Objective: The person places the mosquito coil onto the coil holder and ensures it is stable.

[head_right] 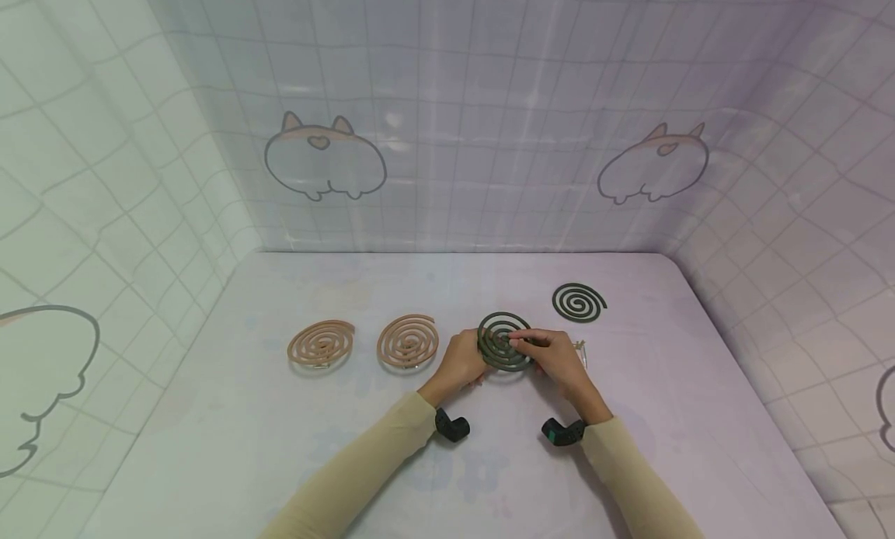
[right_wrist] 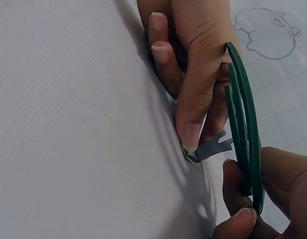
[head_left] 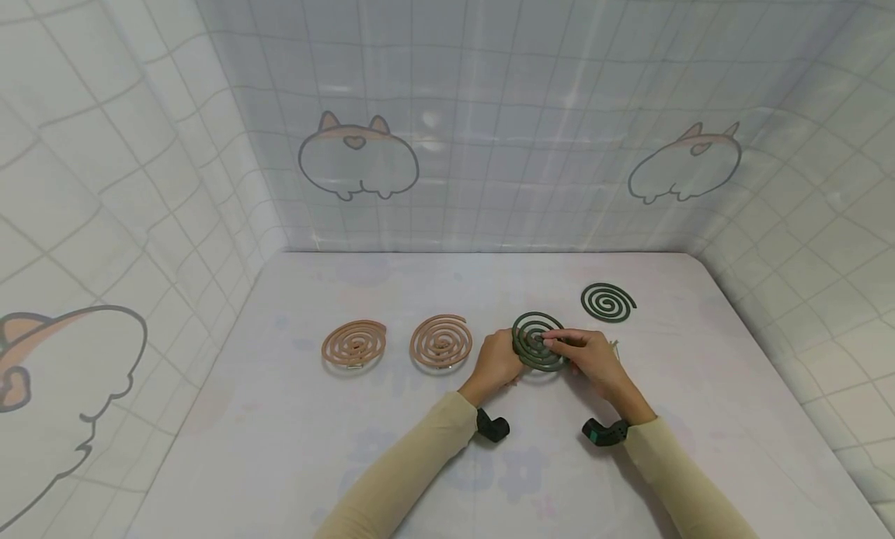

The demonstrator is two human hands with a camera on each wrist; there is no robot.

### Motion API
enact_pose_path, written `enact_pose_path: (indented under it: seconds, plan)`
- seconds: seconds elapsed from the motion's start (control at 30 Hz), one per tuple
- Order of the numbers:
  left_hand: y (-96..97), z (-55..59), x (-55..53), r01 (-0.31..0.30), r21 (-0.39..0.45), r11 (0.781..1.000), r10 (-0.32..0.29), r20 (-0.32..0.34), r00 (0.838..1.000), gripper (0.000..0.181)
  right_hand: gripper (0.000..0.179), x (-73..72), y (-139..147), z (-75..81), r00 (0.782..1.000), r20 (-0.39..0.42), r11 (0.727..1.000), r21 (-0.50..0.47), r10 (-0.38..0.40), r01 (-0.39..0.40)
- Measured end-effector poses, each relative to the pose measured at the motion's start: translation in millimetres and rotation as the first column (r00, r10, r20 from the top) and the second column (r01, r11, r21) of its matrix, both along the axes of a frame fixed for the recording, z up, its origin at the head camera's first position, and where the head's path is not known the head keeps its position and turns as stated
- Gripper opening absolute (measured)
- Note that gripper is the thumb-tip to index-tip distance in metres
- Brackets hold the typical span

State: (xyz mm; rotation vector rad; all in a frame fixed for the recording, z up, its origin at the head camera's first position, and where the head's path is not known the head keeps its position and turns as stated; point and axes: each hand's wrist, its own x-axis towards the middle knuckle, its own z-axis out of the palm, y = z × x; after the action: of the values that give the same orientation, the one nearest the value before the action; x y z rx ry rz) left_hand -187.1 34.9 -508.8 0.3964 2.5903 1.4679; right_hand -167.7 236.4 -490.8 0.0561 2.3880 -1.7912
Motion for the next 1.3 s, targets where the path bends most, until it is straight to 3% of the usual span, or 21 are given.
enact_pose_path:
  seconds: [0.3,0.93,1.3]
  plan:
    - [0.7,0.3,0.3,-0.012,-0.023,1.000,0.012,0.005,1.000,0.026,0.037,0.2,-7.5,2.1,0.999,-0.026,0.998,0.048,-0.047,0.048]
    - [-2.7,2.8,1.6,-0.018,0.066,0.998,0.013,0.072,0.997,0.029,0.039,1.2,-9.9,2.5,0.999,-0.012,0.997,0.056,-0.052,0.052]
    - [-2.5,3.5,1.5,-0.007,0.046,0.999,0.004,0.060,0.998,0.030,0.037,1.0,-9.2,2.1,0.999,-0.006,0.997,0.065,-0.047,0.047]
